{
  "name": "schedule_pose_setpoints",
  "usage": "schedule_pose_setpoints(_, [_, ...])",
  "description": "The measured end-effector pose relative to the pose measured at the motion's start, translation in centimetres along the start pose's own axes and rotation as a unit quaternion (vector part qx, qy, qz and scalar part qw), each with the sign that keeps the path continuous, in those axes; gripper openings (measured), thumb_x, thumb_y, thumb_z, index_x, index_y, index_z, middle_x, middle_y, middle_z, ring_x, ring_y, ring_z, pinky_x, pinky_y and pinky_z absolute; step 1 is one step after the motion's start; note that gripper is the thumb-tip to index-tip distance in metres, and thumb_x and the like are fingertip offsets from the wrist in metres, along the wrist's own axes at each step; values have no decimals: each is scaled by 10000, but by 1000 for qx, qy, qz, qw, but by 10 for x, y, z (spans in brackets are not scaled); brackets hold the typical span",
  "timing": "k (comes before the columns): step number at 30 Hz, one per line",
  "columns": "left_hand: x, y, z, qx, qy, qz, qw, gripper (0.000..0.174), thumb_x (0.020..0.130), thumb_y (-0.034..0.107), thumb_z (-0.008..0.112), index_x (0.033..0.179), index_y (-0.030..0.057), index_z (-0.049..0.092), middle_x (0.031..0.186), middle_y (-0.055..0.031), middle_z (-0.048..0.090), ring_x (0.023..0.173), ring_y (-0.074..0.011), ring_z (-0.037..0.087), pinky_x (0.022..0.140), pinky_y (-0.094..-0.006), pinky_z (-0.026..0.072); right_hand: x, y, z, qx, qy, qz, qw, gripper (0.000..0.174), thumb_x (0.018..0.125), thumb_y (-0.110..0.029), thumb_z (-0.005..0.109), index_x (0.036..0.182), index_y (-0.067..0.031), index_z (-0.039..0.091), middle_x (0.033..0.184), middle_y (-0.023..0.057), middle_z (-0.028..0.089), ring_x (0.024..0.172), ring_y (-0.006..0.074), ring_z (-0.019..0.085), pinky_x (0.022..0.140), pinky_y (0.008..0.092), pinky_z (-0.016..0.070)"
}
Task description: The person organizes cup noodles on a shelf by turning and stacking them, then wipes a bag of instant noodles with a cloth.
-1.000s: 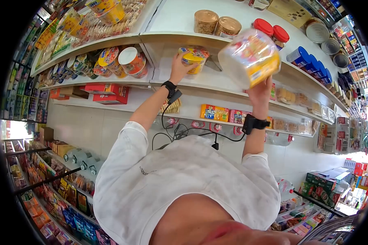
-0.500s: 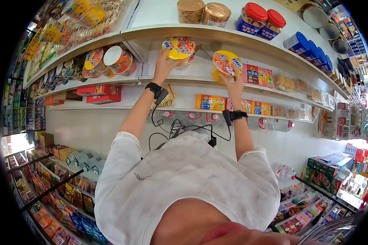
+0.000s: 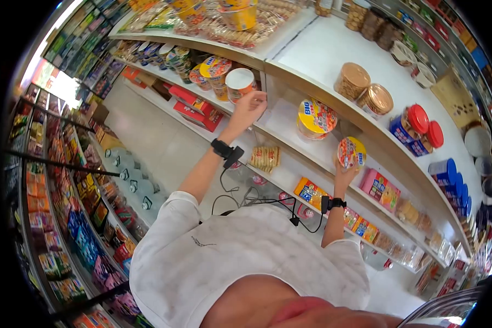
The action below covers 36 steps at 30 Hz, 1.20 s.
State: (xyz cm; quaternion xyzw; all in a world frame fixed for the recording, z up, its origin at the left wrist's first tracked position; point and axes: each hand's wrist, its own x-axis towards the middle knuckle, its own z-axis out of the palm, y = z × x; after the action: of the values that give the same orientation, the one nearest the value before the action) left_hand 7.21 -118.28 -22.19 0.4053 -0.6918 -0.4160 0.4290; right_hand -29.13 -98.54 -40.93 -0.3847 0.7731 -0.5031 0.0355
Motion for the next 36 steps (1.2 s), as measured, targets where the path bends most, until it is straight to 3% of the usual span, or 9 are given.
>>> schedule_pose_setpoints(2, [-7, 18, -38, -30, 47, -12, 998, 276, 946, 112, 676, 1196, 0, 636, 1068, -87, 715, 953, -143, 690, 822, -279, 554, 0, 17, 5, -20, -24, -60, 998, 848, 767, -197, 830, 1487, -79, 398, 1433, 314, 406, 1337, 452, 414, 1132, 479, 336])
schedule_pose_setpoints(7, [-41, 32, -151, -19, 264, 32, 964, 188, 964, 108, 672, 1115, -1, 695, 1024, -66, 733, 952, -128, 682, 838, -258, 531, -6, 18, -2, -68, -87, 10, 994, 851, 823, -358, 755, 1490, 7, 372, 1441, 344, 450, 1344, 499, 420, 1127, 494, 343])
schedule_pose_setpoints(12, [-85, 63, -238, -4, 431, 54, 901, 210, 970, 119, 669, 1105, -33, 720, 1070, -122, 732, 981, -171, 692, 882, -311, 552, -2, -17, -8, -118, -182, 70, 974, 776, 869, -404, 717, 1422, 62, 438, 1324, 356, 552, 1272, 467, 524, 1080, 461, 401])
schedule_pose_setpoints(18, [-117, 57, -299, -17, 453, 57, 890, 178, 972, 124, 667, 1039, -33, 714, 1033, -123, 729, 971, -188, 691, 841, -329, 564, -14, -80, -15, -232, -232, 93, 940, 722, 873, -517, 686, 1342, 17, 566, 1270, 295, 625, 1233, 412, 583, 1037, 437, 445])
schedule_pose_setpoints(22, [-132, 36, -369, -3, 441, 24, 897, 223, 1022, 183, 597, 1038, -27, 669, 1066, -124, 699, 1009, -218, 681, 870, -360, 556, -44, -163, 11, -145, -157, 78, 974, 591, 926, -402, 674, 1312, 37, 581, 1206, 263, 663, 1124, 353, 655, 956, 407, 511])
schedule_pose_setpoints(23, [-133, 26, -392, -6, 440, 19, 898, 229, 1033, 193, 577, 1036, -23, 653, 1059, -120, 694, 1003, -216, 678, 869, -361, 553, -53, -185, 27, -95, -132, 74, 984, 481, 945, -313, 674, 1279, 27, 605, 1154, 214, 687, 1056, 280, 679, 916, 372, 534])
schedule_pose_setpoints(27, [-146, -7, -486, -89, 443, 10, 892, 229, 1055, 216, 526, 1047, 1, 604, 1032, -112, 681, 963, -207, 673, 859, -349, 541, -89, -334, 126, 90, -134, -9, 987, 331, 971, -200, 653, 1222, 14, 630, 1142, 142, 692, 1057, 208, 672, 928, 344, 534])
schedule_pose_setpoints(33, [-156, -12, -529, -135, 364, -21, 922, 146, 1027, 135, 549, 1105, 15, 581, 1012, -111, 685, 933, -189, 668, 812, -314, 539, -84, -485, 225, 190, -250, -104, 943, 311, 962, -171, 669, 1216, 5, 625, 1157, 113, 676, 1082, 191, 653, 927, 335, 528])
schedule_pose_setpoints(36, [-154, -21, -539, -141, 299, -40, 943, 172, 1016, 98, 554, 1163, 13, 580, 1013, -105, 687, 900, -172, 665, 794, -293, 534, -70, -544, 281, 251, -278, -135, 917, 479, 939, -180, 702, 1344, -2, 518, 1197, 148, 647, 1099, 216, 650, 924, 345, 532])
